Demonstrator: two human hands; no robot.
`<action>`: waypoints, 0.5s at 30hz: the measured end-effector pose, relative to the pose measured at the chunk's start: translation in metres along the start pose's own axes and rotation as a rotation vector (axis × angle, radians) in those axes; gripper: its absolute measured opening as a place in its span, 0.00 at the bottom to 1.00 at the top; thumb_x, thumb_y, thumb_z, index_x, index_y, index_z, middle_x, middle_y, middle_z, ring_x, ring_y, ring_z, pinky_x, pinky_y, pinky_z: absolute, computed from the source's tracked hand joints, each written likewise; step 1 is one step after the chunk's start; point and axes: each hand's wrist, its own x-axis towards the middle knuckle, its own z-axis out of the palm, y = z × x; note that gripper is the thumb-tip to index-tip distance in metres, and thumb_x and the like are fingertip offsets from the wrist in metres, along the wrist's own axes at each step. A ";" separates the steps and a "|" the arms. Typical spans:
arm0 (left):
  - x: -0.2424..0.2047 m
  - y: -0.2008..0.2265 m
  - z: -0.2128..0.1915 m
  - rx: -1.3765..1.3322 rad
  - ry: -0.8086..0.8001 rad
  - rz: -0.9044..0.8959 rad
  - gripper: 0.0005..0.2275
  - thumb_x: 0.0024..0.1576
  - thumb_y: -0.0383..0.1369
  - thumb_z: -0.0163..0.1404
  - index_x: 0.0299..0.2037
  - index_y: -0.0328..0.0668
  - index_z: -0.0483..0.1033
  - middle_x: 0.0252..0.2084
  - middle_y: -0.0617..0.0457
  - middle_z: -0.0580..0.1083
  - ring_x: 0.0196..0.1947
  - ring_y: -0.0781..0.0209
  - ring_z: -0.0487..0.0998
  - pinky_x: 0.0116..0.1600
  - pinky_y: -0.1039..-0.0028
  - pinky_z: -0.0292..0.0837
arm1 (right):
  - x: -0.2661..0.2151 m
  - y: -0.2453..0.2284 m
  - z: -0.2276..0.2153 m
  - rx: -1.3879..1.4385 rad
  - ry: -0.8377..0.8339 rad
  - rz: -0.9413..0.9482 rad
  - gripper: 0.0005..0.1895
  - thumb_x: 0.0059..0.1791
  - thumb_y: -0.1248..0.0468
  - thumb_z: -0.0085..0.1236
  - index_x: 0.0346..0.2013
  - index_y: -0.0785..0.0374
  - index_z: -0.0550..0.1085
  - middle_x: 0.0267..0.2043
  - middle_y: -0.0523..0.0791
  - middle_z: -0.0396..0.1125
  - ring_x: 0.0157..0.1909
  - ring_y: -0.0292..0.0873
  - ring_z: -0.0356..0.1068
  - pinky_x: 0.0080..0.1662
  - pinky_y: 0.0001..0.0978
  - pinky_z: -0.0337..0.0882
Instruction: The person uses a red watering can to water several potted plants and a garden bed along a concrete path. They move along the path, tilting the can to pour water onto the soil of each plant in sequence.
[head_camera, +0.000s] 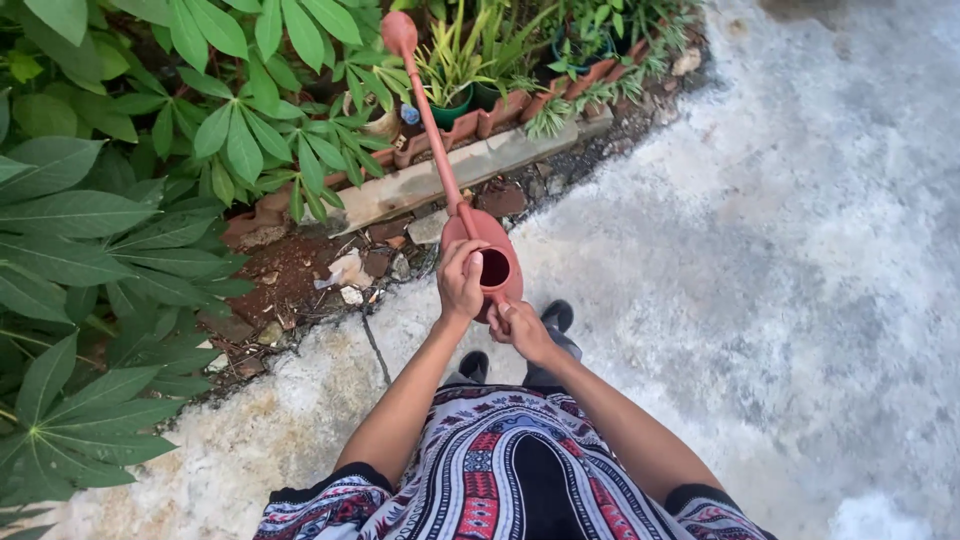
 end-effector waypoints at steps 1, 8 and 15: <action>0.009 -0.005 0.003 0.011 0.015 -0.003 0.14 0.64 0.41 0.41 0.45 0.49 0.80 0.41 0.52 0.74 0.46 0.51 0.78 0.56 0.64 0.69 | 0.012 -0.004 -0.008 0.001 -0.019 0.002 0.23 0.56 0.55 0.34 0.24 0.65 0.69 0.10 0.45 0.51 0.15 0.41 0.51 0.25 0.28 0.57; 0.077 -0.027 0.054 0.089 0.125 -0.053 0.14 0.64 0.42 0.41 0.44 0.47 0.80 0.41 0.50 0.75 0.45 0.47 0.78 0.54 0.62 0.70 | 0.084 -0.035 -0.077 -0.015 -0.154 0.040 0.21 0.56 0.58 0.34 0.24 0.64 0.68 0.09 0.45 0.50 0.15 0.43 0.55 0.24 0.30 0.58; 0.133 -0.021 0.120 0.120 0.215 -0.128 0.13 0.64 0.40 0.41 0.43 0.48 0.80 0.41 0.49 0.76 0.45 0.46 0.78 0.54 0.61 0.70 | 0.132 -0.065 -0.162 0.013 -0.259 0.074 0.20 0.55 0.60 0.32 0.24 0.64 0.67 0.08 0.44 0.49 0.13 0.42 0.54 0.22 0.29 0.56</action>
